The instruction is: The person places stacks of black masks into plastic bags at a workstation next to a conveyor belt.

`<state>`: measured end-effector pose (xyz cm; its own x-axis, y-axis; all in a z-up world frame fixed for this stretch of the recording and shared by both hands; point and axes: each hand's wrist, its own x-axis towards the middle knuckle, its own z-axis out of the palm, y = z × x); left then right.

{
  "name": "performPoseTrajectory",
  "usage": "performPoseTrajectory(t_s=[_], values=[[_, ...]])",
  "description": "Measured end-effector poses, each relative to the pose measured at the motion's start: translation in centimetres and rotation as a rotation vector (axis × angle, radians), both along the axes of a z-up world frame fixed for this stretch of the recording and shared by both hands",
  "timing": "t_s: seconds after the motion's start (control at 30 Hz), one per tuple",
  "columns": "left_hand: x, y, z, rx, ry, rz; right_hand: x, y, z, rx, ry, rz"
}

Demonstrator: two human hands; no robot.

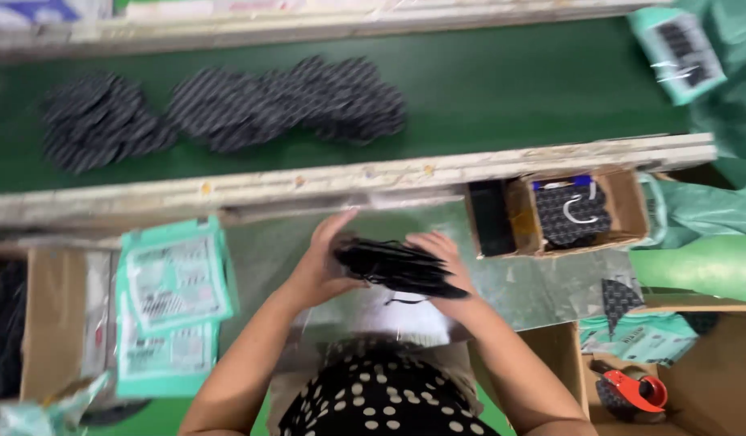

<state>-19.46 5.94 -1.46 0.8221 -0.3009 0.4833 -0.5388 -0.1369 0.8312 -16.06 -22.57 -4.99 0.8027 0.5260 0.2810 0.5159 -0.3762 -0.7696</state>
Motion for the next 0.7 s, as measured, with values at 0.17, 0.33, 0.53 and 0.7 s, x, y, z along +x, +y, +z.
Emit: performPoseTrajectory(t_s=[0.17,0.33,0.53,0.7], values=[[-4.5,1.1,-6.2,0.115,0.179,0.139,-2.7,6.2,-1.9,0.266,0.168,0.196],[-6.6,3.1,-14.8,0.179,0.312,0.269,-4.5,6.5,-7.7,0.224,0.076,0.25],[-8.1,7.5,-7.0,0.338,0.054,0.255,-4.6,6.4,-7.4,-0.013,-0.09,0.215],[-7.3,22.5,-7.8,0.467,0.134,1.192,-4.6,3.6,-14.8,-0.1,0.488,0.055]])
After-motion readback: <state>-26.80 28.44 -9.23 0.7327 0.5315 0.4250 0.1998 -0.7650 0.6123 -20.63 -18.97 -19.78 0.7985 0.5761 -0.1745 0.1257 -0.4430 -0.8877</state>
